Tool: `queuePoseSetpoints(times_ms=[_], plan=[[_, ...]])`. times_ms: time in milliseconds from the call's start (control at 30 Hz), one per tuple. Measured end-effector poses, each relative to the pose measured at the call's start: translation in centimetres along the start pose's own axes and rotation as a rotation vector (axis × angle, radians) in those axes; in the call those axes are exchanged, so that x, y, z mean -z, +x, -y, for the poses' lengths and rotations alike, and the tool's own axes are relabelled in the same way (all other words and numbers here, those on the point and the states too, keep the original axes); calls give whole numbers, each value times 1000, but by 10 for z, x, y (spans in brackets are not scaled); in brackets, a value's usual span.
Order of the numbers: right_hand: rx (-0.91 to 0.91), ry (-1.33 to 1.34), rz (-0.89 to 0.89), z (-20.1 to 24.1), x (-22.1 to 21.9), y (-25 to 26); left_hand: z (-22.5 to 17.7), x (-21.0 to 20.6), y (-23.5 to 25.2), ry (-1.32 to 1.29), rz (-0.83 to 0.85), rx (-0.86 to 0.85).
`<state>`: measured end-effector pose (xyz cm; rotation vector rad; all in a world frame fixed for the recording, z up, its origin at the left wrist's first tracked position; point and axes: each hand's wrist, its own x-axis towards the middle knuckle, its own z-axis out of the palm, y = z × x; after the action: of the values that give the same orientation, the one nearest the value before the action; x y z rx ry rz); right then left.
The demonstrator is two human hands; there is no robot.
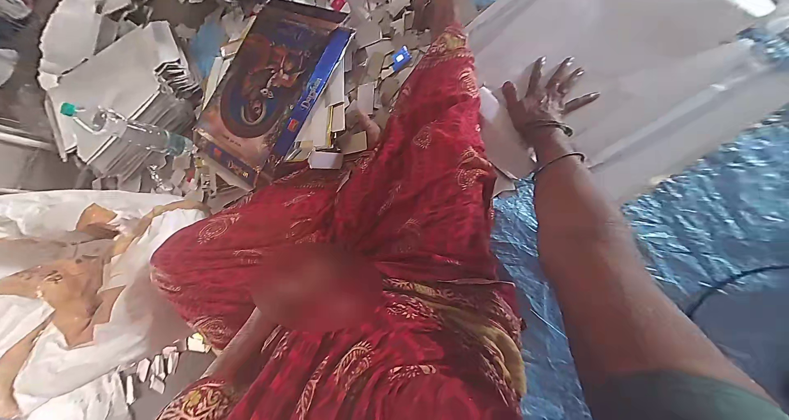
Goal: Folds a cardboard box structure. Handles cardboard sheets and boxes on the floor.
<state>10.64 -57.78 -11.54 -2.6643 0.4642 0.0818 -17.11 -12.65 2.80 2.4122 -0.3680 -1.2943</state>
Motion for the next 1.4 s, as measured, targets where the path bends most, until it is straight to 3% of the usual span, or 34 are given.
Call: queuePoseSetpoints(times_ms=[100,233,400,533,733,833,933,1067,1200,1400], plan=[[2,0,-9,-1,-3,5,5,26,-8,-160,-129,11],[-2,-16,14,-3,1,1,-7,77,-23,-253,-452,10],[17,-5,22,1,1,1,-18,134,-16,-158,-742,-213],[-8,-56,67,-2,8,6,-14,160,27,-115,-728,-197],[-1,-38,102,-1,9,11,13,163,79,62,-659,-152],[2,-30,33,-4,-1,10,27,155,85,35,-661,-229],[-2,-35,16,-5,-1,10,12,138,84,-132,-601,-105],[21,-9,-42,-7,-5,6,2,103,111,-113,-423,-52],[-3,6,8,-3,8,0,-1,84,133,-59,-541,9],[-61,161,138,9,26,12,4,81,133,-123,-573,29]])
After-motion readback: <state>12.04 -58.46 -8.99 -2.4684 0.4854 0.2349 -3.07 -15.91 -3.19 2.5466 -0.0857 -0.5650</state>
